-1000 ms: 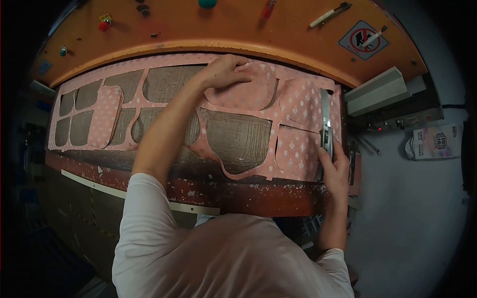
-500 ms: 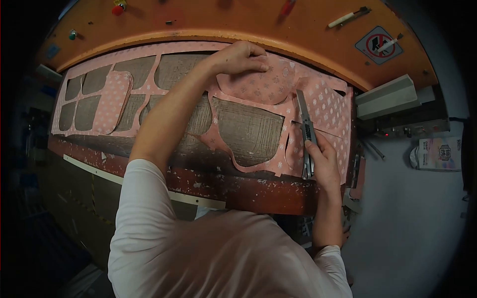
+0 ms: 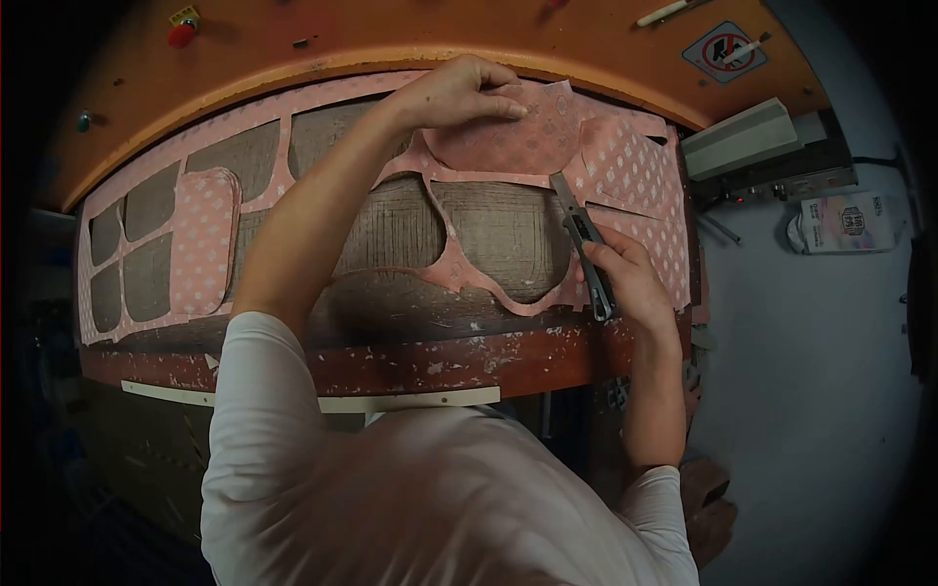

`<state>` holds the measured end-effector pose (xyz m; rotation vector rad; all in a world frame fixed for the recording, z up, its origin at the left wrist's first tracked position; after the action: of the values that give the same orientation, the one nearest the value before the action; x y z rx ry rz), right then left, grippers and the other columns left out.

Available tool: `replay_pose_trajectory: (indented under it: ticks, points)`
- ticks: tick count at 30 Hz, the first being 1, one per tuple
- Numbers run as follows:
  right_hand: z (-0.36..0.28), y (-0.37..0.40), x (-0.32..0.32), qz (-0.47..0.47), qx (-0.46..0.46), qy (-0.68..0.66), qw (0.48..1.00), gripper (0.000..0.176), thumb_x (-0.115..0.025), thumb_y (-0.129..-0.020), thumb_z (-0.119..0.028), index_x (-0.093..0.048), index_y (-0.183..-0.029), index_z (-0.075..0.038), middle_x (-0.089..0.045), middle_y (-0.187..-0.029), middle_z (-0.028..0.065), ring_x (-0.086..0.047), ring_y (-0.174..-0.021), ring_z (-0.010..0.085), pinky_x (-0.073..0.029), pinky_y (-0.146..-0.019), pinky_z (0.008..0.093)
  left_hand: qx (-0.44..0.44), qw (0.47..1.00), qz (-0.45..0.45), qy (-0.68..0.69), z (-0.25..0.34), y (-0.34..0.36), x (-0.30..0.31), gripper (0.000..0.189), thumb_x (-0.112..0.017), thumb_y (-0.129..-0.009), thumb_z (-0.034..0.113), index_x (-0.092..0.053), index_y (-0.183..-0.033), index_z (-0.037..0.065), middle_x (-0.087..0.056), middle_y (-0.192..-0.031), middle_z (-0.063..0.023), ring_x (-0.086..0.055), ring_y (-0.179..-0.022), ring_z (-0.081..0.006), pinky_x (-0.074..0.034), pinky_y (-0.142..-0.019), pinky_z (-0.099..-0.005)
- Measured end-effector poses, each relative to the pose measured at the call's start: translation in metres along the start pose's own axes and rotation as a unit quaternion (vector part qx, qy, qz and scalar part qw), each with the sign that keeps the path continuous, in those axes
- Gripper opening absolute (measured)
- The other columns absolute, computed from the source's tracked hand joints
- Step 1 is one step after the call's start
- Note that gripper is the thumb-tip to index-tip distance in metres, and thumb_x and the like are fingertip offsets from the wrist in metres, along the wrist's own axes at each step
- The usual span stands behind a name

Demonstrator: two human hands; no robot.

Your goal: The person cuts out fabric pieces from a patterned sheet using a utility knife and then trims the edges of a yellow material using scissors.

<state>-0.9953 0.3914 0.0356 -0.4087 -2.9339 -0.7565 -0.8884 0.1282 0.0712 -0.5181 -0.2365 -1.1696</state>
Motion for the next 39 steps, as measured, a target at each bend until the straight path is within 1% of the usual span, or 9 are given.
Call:
replay_pose_trajectory:
  ticks: [4,8,11,14,17,20,23,36,39]
  points:
    - [-0.004,0.016,-0.017,0.002,-0.001,0.120,0.993,0.030,-0.052,-0.097,-0.013,-0.064,-0.118,0.005,-0.065,-0.082,0.0031,-0.058,-0.073,0.0095,-0.048,-0.067,0.0270,-0.048,0.999,-0.020,-0.016,0.000,-0.004,-0.004,0.028,-0.074,-0.093,0.024,-0.063,-0.081,0.001,-0.050,-0.069,0.0075,-0.044,-0.069,-0.0035,-0.041,-0.062,-0.0250]
    - [-0.025,0.061,-0.035,0.057,-0.029,0.266,0.962,0.029,-0.057,-0.093,-0.015,-0.064,-0.115,0.002,-0.064,-0.072,0.0093,-0.061,-0.068,0.0146,-0.049,-0.065,0.0342,0.012,0.999,-0.017,-0.035,-0.010,-0.019,0.006,0.026,-0.073,-0.093,0.024,-0.072,-0.101,0.000,-0.067,-0.082,-0.0004,-0.058,-0.079,-0.0073,-0.050,-0.073,-0.0291]
    - [-0.036,0.089,-0.041,0.140,0.016,0.299,0.944,0.031,-0.056,-0.093,-0.015,-0.063,-0.119,0.002,-0.063,-0.071,0.0100,-0.061,-0.067,0.0162,-0.050,-0.066,0.0342,-0.024,0.994,-0.042,-0.098,-0.008,-0.026,0.006,0.027,-0.071,-0.094,0.024,-0.071,-0.104,-0.001,-0.068,-0.084,-0.0033,-0.059,-0.081,-0.0093,-0.050,-0.074,-0.0307]
    - [-0.044,0.103,-0.056,0.149,0.005,0.259,0.954,0.033,-0.056,-0.092,-0.013,-0.061,-0.121,0.002,-0.064,-0.071,0.0113,-0.062,-0.066,0.0192,-0.050,-0.067,0.0339,-0.093,0.990,-0.033,-0.099,-0.023,-0.032,0.015,0.036,-0.070,-0.091,0.032,-0.069,-0.106,-0.001,-0.069,-0.082,-0.0100,-0.061,-0.077,-0.0204,-0.050,-0.075,-0.0365]
    - [-0.044,0.099,-0.073,0.149,0.013,0.232,0.961,0.033,-0.058,-0.092,-0.013,-0.062,-0.121,0.002,-0.064,-0.073,0.0146,-0.062,-0.066,0.0237,-0.050,-0.067,0.0345,-0.070,0.983,-0.106,-0.133,-0.017,-0.029,0.025,0.034,-0.070,-0.089,0.030,-0.067,-0.104,-0.001,-0.068,-0.082,-0.0097,-0.060,-0.077,-0.0200,-0.049,-0.075,-0.0373]
    - [-0.047,0.082,-0.096,0.160,0.081,0.243,0.953,0.033,-0.059,-0.092,-0.014,-0.062,-0.121,0.000,-0.062,-0.074,0.0192,-0.062,-0.067,0.0327,-0.051,-0.067,0.0371,-0.069,0.981,-0.148,-0.102,-0.012,-0.035,0.017,0.027,-0.069,-0.092,0.024,-0.062,-0.088,-0.002,-0.057,-0.069,-0.0039,-0.050,-0.067,-0.0152,-0.045,-0.066,-0.0361]
    - [-0.071,0.058,-0.128,0.133,0.116,0.340,0.924,0.039,-0.059,-0.092,-0.015,-0.057,-0.129,-0.002,-0.063,-0.080,0.0263,-0.063,-0.076,0.0457,-0.049,-0.067,0.0506,-0.068,0.973,-0.149,-0.163,0.007,-0.043,0.002,0.026,-0.069,-0.091,0.022,-0.059,-0.083,-0.001,-0.053,-0.066,-0.0056,-0.047,-0.064,-0.0173,-0.043,-0.063,-0.0376]
    - [-0.110,-0.043,-0.170,0.248,0.160,0.487,0.822,0.025,-0.059,-0.091,-0.017,-0.058,-0.104,0.004,-0.068,-0.079,0.0282,-0.067,-0.075,0.0478,-0.052,-0.071,0.0572,-0.040,0.934,-0.245,-0.257,0.007,-0.069,-0.009,0.026,-0.066,-0.089,0.022,-0.062,-0.082,-0.002,-0.055,-0.063,-0.0044,-0.049,-0.060,-0.0170,-0.044,-0.060,-0.0378]
    - [-0.111,-0.050,-0.170,0.265,0.170,0.483,0.817,0.024,-0.059,-0.091,-0.017,-0.056,-0.100,0.005,-0.068,-0.081,0.0279,-0.067,-0.076,0.0472,-0.053,-0.071,0.0571,0.010,0.931,-0.266,-0.248,0.000,-0.074,-0.008,0.026,-0.067,-0.088,0.026,-0.068,-0.094,0.001,-0.068,-0.082,-0.0101,-0.058,-0.073,-0.0226,-0.049,-0.069,-0.0409]
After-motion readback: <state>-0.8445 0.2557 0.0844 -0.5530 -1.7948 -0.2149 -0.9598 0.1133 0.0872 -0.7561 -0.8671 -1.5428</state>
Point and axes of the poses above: each hand's wrist, its own y-axis away from the middle knuckle, its own x-axis out of the back of the hand, z = x × y, the point moved 7 cm from there along -y, towards the middle knuckle
